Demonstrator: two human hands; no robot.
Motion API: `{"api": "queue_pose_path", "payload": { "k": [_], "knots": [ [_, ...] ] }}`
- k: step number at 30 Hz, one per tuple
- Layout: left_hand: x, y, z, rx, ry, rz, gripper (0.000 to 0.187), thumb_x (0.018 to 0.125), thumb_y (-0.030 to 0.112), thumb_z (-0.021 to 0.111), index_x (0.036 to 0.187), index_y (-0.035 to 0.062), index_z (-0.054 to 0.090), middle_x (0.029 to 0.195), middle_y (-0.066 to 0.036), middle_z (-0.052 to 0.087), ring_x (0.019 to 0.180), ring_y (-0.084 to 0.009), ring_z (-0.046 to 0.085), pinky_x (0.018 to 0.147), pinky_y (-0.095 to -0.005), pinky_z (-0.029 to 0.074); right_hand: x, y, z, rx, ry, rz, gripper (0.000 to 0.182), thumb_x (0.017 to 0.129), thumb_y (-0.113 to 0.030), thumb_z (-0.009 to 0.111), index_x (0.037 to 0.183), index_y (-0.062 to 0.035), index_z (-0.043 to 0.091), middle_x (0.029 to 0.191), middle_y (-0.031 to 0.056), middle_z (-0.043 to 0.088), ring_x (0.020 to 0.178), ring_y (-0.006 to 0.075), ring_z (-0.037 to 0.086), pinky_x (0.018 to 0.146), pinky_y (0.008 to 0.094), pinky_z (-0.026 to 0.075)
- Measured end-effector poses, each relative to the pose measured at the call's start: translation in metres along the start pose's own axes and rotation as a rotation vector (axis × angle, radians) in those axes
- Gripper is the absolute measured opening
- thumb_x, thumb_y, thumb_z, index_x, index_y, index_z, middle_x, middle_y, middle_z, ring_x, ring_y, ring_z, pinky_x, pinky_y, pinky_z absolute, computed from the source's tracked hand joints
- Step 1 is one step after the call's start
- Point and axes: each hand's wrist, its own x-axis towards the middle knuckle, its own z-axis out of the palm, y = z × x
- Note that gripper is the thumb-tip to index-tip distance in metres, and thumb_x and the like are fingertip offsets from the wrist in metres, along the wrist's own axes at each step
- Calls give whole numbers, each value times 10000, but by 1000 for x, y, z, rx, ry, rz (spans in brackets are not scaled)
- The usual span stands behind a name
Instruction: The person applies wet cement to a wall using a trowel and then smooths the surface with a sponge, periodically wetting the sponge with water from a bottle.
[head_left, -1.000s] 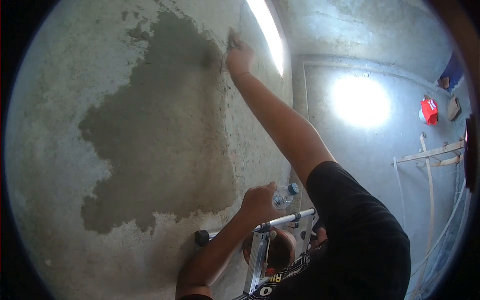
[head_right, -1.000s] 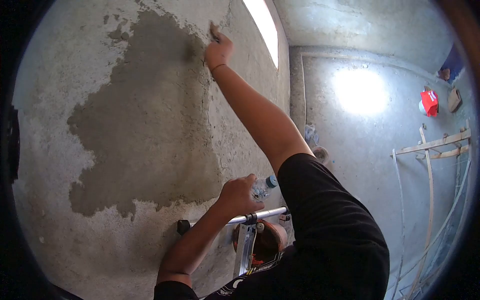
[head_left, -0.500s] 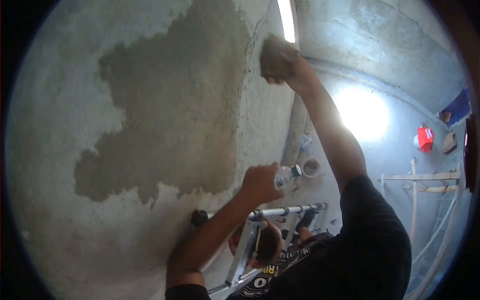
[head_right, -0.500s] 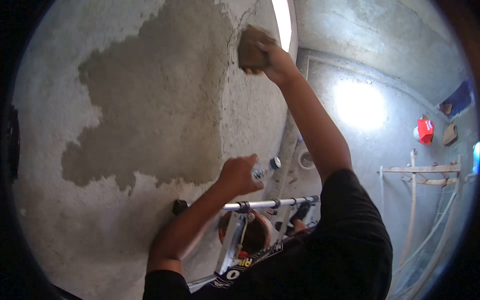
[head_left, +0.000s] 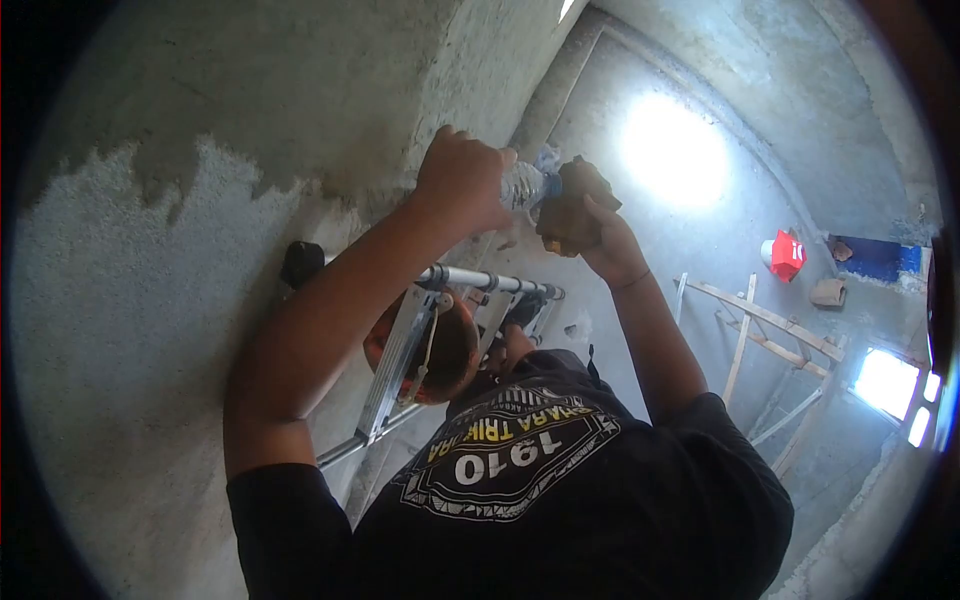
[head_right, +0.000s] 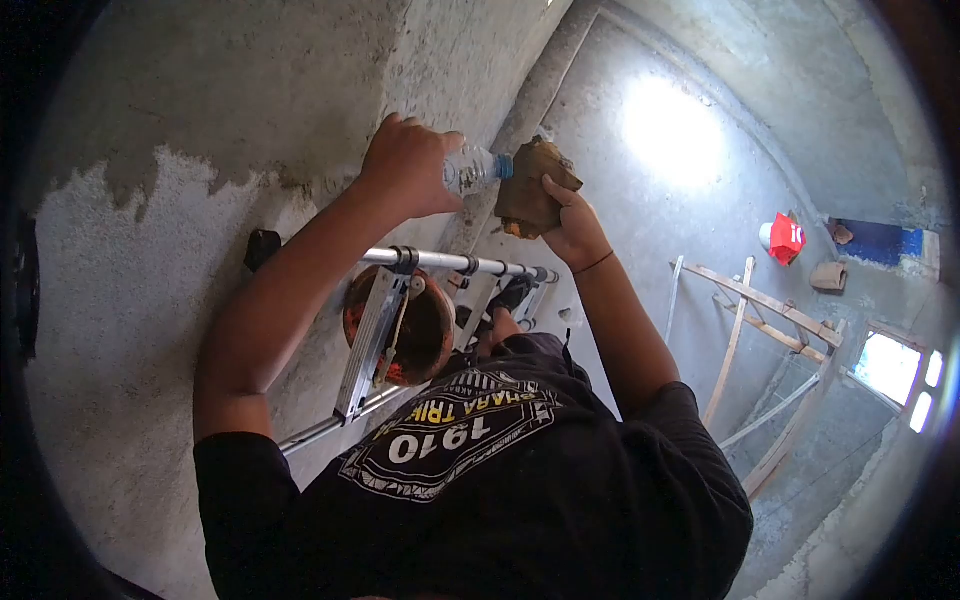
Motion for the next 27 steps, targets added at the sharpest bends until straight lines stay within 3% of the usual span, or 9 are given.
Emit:
{"api": "queue_pose_path", "payload": {
  "k": [8, 16, 27],
  "knots": [
    [-5, 3, 6, 78, 26, 58, 486, 547, 216, 762, 1027, 153, 717, 828, -97, 684, 920, -241, 617, 892, -362, 391, -14, 21, 5, 54, 38, 29, 369, 973, -174, 520, 1299, -10, 465, 1254, 143, 568, 1150, 278, 563, 1027, 430, 433],
    [-6, 5, 3, 200, 38, 119, 298, 650, 121, 701, 945, 160, 729, 833, -91, 684, 928, -247, 609, 867, -359, 395, -12, 25, 13, -7, -23, 62, 387, 982, -212, 491, 1308, -11, 433, 1234, 140, 563, 1138, 285, 559, 1009, 428, 430],
    [-5, 2, 10, 220, 132, 155, 273, 680, 97, 676, 943, 151, 724, 860, -92, 684, 961, -240, 596, 881, -363, 389, -4, 37, 1, 69, -58, 64, 387, 973, -226, 498, 1299, -23, 445, 1217, 151, 573, 1137, 298, 560, 997, 450, 422]
  ]
}}
